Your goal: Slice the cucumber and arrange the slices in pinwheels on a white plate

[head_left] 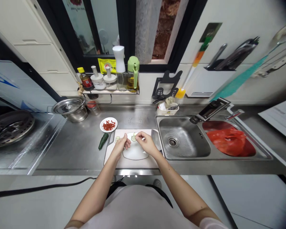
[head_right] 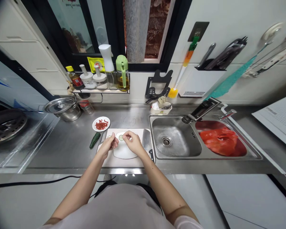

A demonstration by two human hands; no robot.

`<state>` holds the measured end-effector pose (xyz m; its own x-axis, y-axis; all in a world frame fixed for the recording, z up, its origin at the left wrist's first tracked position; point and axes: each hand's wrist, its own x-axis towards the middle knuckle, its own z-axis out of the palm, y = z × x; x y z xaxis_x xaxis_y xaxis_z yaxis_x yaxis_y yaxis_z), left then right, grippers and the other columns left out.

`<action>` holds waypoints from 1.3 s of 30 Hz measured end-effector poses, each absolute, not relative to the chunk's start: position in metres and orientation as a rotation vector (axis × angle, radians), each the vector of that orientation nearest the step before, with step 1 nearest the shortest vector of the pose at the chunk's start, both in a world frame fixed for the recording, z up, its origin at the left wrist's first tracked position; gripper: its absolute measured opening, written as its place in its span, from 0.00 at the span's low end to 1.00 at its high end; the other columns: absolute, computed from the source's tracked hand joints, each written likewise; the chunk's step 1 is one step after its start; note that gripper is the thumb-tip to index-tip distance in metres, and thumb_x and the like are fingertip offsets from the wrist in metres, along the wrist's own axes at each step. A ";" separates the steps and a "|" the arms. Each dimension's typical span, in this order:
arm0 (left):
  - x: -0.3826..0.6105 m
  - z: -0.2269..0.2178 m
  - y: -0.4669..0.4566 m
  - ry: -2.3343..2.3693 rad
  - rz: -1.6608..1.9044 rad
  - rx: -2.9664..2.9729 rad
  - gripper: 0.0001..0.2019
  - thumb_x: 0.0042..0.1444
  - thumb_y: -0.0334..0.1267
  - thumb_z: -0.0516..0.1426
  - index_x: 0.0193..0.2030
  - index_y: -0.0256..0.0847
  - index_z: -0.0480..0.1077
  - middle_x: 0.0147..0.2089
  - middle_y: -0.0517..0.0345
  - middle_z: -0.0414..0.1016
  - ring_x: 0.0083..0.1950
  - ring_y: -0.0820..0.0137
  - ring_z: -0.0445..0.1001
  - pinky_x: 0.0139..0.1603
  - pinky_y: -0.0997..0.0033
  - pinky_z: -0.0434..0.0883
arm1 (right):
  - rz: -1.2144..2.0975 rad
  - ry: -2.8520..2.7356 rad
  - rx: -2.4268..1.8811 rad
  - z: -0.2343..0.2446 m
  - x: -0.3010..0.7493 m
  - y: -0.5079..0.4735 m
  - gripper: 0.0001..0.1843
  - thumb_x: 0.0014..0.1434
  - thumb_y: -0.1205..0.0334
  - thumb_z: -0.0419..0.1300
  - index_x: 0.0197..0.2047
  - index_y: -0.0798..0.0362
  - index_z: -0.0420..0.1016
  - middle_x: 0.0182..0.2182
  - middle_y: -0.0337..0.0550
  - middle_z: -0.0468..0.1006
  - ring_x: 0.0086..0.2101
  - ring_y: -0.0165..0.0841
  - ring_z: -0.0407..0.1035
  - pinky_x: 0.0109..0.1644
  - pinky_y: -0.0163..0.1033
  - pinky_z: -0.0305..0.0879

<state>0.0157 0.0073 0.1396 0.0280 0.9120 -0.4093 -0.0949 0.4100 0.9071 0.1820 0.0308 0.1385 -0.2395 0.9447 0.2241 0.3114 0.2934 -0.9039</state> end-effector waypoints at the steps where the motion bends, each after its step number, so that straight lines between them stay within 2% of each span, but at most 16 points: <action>1: 0.016 0.139 0.006 1.282 0.862 0.801 0.32 0.49 0.69 0.49 0.24 0.36 0.69 0.19 0.59 0.66 0.19 0.79 0.60 0.21 0.76 0.49 | 0.924 -1.757 -1.142 0.140 0.183 0.031 0.08 0.59 0.58 0.56 0.32 0.52 0.72 0.28 0.37 0.73 0.31 0.29 0.65 0.37 0.34 0.60; 3: 0.018 0.140 0.004 1.216 0.782 0.743 0.34 0.49 0.70 0.46 0.23 0.36 0.69 0.19 0.58 0.66 0.18 0.79 0.60 0.20 0.77 0.46 | 0.845 -1.831 -1.119 0.143 0.186 0.030 0.08 0.60 0.58 0.56 0.33 0.51 0.72 0.29 0.38 0.74 0.32 0.30 0.66 0.38 0.35 0.61; 6: 0.020 0.144 0.005 1.111 0.769 0.672 0.33 0.48 0.69 0.49 0.25 0.36 0.69 0.18 0.59 0.65 0.17 0.80 0.58 0.19 0.77 0.43 | 0.715 -1.950 -1.063 0.150 0.189 0.028 0.09 0.62 0.58 0.54 0.35 0.50 0.73 0.32 0.41 0.75 0.36 0.32 0.67 0.42 0.38 0.61; 12: 0.022 0.154 0.010 1.043 0.813 0.570 0.21 0.45 0.56 0.61 0.28 0.36 0.68 0.20 0.63 0.64 0.18 0.82 0.57 0.17 0.80 0.42 | 0.551 -2.092 -0.970 0.159 0.192 0.025 0.10 0.64 0.57 0.53 0.39 0.48 0.75 0.34 0.43 0.75 0.39 0.35 0.66 0.44 0.40 0.61; 16: 0.021 0.155 0.011 1.054 0.856 0.644 0.16 0.42 0.48 0.63 0.27 0.36 0.67 0.21 0.64 0.63 0.18 0.83 0.55 0.17 0.79 0.41 | 0.508 -2.145 -0.952 0.160 0.195 0.025 0.10 0.64 0.57 0.53 0.40 0.48 0.76 0.35 0.44 0.74 0.40 0.35 0.65 0.43 0.40 0.62; 20: 0.019 0.155 0.012 1.106 0.878 0.748 0.16 0.41 0.47 0.63 0.24 0.37 0.66 0.20 0.65 0.63 0.18 0.83 0.55 0.18 0.78 0.42 | 0.493 -2.151 -0.952 0.159 0.197 0.024 0.10 0.64 0.58 0.53 0.39 0.49 0.75 0.36 0.44 0.74 0.40 0.35 0.65 0.44 0.40 0.62; 30: 0.017 0.161 0.011 1.189 0.928 0.968 0.14 0.40 0.46 0.64 0.24 0.37 0.70 0.24 0.61 0.71 0.24 0.79 0.62 0.24 0.78 0.53 | 0.610 -2.150 -0.957 0.164 0.195 0.023 0.07 0.62 0.59 0.55 0.38 0.48 0.73 0.35 0.42 0.74 0.40 0.35 0.65 0.45 0.40 0.61; 34: 0.018 0.162 0.011 1.177 0.997 1.022 0.14 0.41 0.47 0.65 0.26 0.37 0.72 0.26 0.58 0.73 0.28 0.75 0.67 0.29 0.76 0.61 | 0.678 -2.156 -0.961 0.163 0.195 0.024 0.06 0.62 0.60 0.55 0.36 0.49 0.73 0.34 0.41 0.74 0.39 0.35 0.65 0.45 0.41 0.60; 39: 0.017 0.155 0.013 1.147 1.105 1.069 0.14 0.39 0.41 0.67 0.31 0.36 0.72 0.30 0.58 0.74 0.31 0.74 0.70 0.37 0.74 0.65 | 0.701 -2.156 -0.987 0.161 0.195 0.026 0.06 0.61 0.61 0.56 0.34 0.50 0.73 0.33 0.41 0.74 0.38 0.34 0.64 0.43 0.40 0.59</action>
<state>0.0173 0.0130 0.1550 0.0765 0.9883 -0.1318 -0.0948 0.1388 0.9858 0.1952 0.0264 0.1609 -0.5004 0.7966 0.3392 0.4452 0.5727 -0.6884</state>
